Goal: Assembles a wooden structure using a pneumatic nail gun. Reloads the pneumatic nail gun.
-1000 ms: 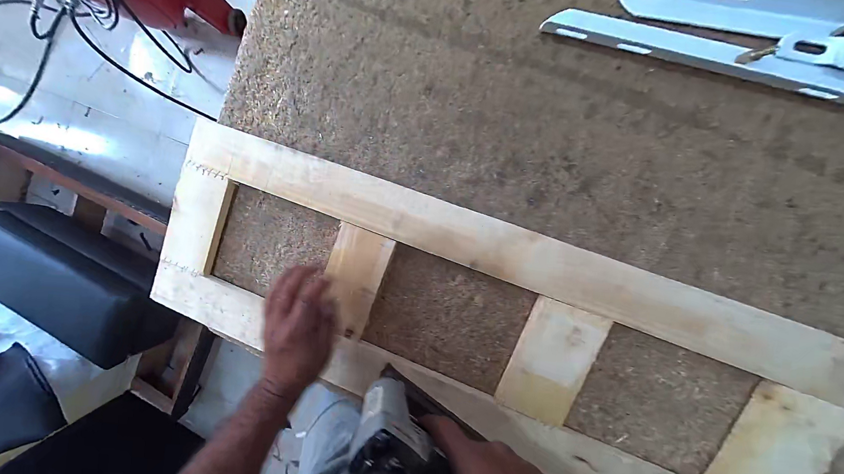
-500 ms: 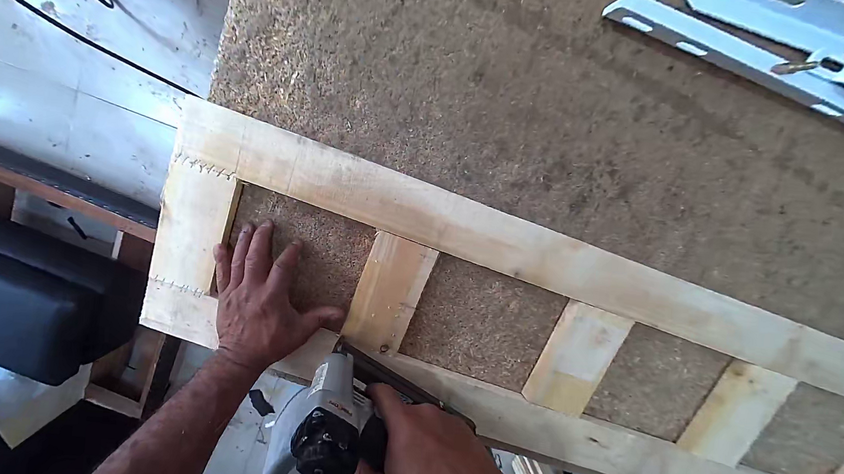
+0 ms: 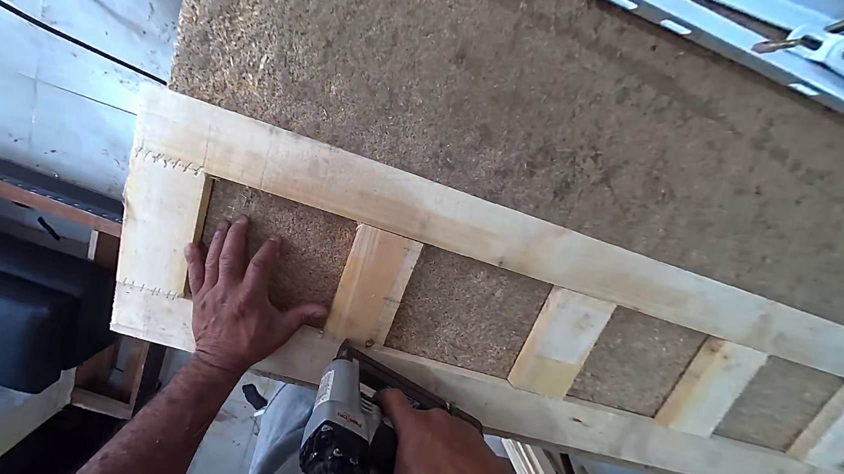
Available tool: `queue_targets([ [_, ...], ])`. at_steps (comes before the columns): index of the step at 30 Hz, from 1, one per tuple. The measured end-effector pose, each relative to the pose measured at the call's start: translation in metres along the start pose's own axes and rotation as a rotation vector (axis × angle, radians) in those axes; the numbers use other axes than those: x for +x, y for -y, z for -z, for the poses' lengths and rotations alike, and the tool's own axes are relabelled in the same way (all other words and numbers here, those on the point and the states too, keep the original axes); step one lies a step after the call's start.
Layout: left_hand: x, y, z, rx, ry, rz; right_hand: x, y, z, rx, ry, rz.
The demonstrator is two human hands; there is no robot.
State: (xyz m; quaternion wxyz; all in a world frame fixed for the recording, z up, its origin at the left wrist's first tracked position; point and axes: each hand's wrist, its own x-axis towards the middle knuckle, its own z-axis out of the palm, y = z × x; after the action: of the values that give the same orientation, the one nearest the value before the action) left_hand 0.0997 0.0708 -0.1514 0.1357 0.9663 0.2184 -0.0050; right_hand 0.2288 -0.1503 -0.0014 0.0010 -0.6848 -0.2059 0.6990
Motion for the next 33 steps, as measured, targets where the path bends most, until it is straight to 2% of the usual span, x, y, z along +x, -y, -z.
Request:
queue_targets([
  [18,0.003,-0.002,0.000,0.005,-0.031,-0.004,-0.011,-0.038,-0.007,0.017,-0.044,-0.015],
  [23,0.002,-0.003,0.004,-0.013,-0.012,-0.002,-0.019,-0.034,0.000,0.034,0.016,-0.069],
  [28,0.002,-0.001,-0.001,0.000,-0.061,-0.012,-0.048,-0.020,0.044,0.102,-0.201,-0.021],
  [30,0.003,-0.003,0.001,-0.006,-0.059,-0.007,-0.040,-0.011,0.073,0.098,-0.291,0.028],
  [33,0.008,-0.007,0.005,-0.021,-0.068,-0.003,-0.020,0.007,0.106,0.080,-0.292,0.019],
])
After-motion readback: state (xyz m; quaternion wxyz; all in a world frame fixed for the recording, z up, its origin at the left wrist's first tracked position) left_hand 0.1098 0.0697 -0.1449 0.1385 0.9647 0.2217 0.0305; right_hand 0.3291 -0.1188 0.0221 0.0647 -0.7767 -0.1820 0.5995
